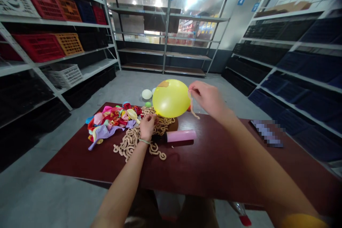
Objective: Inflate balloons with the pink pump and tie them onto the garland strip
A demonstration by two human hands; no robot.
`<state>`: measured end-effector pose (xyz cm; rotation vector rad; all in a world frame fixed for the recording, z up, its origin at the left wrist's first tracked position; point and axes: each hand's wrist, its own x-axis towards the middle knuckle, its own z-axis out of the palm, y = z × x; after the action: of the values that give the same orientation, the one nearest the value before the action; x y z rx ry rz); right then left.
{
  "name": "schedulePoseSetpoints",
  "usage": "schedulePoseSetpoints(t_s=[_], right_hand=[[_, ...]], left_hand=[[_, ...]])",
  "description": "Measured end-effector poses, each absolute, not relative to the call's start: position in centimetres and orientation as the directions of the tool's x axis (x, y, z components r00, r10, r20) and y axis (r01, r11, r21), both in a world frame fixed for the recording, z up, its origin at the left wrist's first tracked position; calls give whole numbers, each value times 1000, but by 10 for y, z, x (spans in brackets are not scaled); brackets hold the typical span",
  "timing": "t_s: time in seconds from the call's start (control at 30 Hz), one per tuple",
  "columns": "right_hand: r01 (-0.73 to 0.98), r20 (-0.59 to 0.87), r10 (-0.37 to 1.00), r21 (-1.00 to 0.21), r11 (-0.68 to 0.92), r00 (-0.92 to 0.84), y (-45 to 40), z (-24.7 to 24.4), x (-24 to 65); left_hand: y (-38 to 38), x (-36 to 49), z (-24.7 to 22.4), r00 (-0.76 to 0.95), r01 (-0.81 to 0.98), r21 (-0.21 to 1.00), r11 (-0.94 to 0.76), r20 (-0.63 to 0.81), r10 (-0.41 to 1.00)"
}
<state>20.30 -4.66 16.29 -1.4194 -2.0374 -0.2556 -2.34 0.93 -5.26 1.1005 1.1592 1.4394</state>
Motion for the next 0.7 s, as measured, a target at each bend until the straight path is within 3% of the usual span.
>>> schedulePoseSetpoints(t_s=[0.13,0.23,0.33,0.7], right_hand=[[895,631,742,-163,415,-228,-26,185,180],[894,641,750,-225,387,-163,2,183,149],[897,603,783,-251,365,-151,27,168,118],[937,326,894,-60,345,-308,13,125,100]], left_hand=[[1,-24,-46,-101,98,975,-200,210,973],[-5,-24,-41,-101,208,949,-237,262,960],[-8,-22,-40,-99,263,926,-272,306,947],[-10,-21,-35,-156,322,887,-330,393,906]])
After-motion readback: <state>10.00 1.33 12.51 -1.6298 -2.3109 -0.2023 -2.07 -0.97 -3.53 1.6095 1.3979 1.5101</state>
